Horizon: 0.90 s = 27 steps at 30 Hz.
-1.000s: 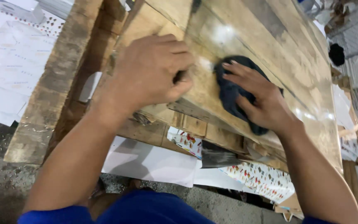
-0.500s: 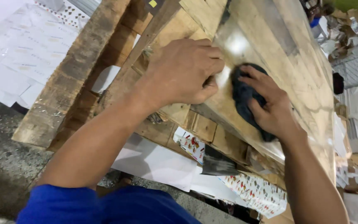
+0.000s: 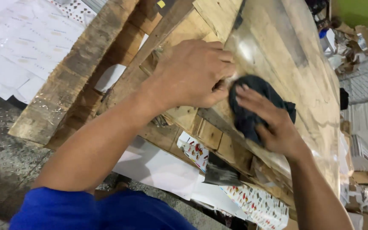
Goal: Cleaning a large flexible plastic printing plate using a cloth.
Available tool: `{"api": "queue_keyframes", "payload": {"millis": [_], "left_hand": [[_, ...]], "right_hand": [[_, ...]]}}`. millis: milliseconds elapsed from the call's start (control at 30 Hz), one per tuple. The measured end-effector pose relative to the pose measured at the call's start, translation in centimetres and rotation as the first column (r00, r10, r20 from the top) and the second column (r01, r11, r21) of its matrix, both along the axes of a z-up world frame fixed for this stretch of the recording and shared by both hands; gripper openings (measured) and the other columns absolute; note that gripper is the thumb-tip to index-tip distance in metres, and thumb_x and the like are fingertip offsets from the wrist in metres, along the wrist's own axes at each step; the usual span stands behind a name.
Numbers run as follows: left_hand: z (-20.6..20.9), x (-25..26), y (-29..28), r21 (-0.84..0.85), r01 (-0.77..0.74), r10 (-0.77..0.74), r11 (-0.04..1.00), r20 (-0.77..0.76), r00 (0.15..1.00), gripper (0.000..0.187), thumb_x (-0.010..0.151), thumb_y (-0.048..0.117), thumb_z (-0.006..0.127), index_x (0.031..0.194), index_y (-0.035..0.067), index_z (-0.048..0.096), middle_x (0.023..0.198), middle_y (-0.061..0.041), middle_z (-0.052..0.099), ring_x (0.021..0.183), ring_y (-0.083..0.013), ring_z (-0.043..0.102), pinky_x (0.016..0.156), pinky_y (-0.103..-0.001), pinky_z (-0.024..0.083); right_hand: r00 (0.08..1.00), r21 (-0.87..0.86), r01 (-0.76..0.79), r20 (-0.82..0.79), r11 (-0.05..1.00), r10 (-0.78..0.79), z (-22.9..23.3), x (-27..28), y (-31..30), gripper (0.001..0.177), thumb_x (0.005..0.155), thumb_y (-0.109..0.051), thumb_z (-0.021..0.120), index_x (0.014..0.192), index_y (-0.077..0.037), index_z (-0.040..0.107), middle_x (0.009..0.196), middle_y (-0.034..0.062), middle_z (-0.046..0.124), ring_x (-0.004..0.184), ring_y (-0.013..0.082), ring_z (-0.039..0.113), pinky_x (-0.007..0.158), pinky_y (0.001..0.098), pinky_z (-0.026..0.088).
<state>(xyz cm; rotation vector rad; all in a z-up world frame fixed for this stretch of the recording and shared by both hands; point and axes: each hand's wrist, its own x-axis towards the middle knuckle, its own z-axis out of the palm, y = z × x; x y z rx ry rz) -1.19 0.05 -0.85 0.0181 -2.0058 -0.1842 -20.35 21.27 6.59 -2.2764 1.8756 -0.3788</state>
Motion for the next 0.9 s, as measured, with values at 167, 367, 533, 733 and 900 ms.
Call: {"api": "queue_keyframes", "payload": {"millis": [167,367,533,733,900], "left_hand": [[0.1,-0.2,0.1,0.048,0.097,-0.098,0.994,0.019,0.995,0.013,0.078,0.018,0.067,0.072,0.012,0.057,0.079,-0.001,0.066,0.086,-0.0241,0.064,0.068,-0.042,0.052],[0.3,-0.5,0.1,0.051,0.009,-0.017,0.999,0.170,0.985,0.015,0.080,0.024,0.071,0.075,0.014,0.062,0.077,-0.001,0.063,0.081,-0.0238,0.063,0.071,-0.044,0.053],[0.1,-0.1,0.0,0.049,0.033,-0.038,0.998,0.109,0.993,0.022,0.082,0.025,0.069,0.070,0.011,0.056,0.078,-0.002,0.059,0.081,-0.0246,0.061,0.070,-0.042,0.050],[0.1,-0.5,0.0,0.015,-0.004,0.001,1.000,0.187,0.982,0.018,0.085,0.024,0.066,0.070,0.015,0.060,0.077,0.001,0.062,0.079,-0.0205,0.062,0.064,-0.039,0.052],[0.0,-0.8,0.3,0.026,0.040,-0.044,0.999,0.169,0.985,0.016,0.082,0.020,0.062,0.067,0.014,0.058,0.074,0.000,0.062,0.079,-0.0219,0.062,0.067,-0.038,0.053]], "right_hand": [[0.982,0.057,0.107,0.152,0.993,-0.115,-1.7,-5.1,3.6,0.069,0.094,-0.040,0.053,0.151,-0.001,0.052,0.161,0.0190,0.053,0.150,0.0353,0.052,0.124,0.0448,0.040],[0.998,0.089,0.056,0.005,0.994,-0.056,0.3,2.4,0.1,0.073,0.089,-0.001,0.058,0.160,0.000,0.038,0.171,0.0168,0.036,0.162,0.0343,0.032,0.136,0.0488,0.017],[0.983,-0.092,0.069,-0.164,0.993,-0.083,-0.6,-1.1,-0.7,0.059,0.093,-0.021,0.048,0.148,0.000,0.057,0.155,0.0243,0.044,0.143,0.0428,0.040,0.123,0.0541,0.032],[0.986,-0.062,0.118,-0.112,0.991,-0.124,-0.4,1.1,0.5,0.071,0.076,0.006,0.052,0.147,0.000,0.059,0.148,0.0209,0.051,0.136,0.0378,0.049,0.116,0.0445,0.039],[0.964,-0.114,0.167,-0.192,0.979,-0.187,0.3,1.0,-1.0,0.064,0.086,0.004,0.047,0.150,0.002,0.056,0.153,0.0224,0.052,0.136,0.0406,0.055,0.114,0.0435,0.044]]}}
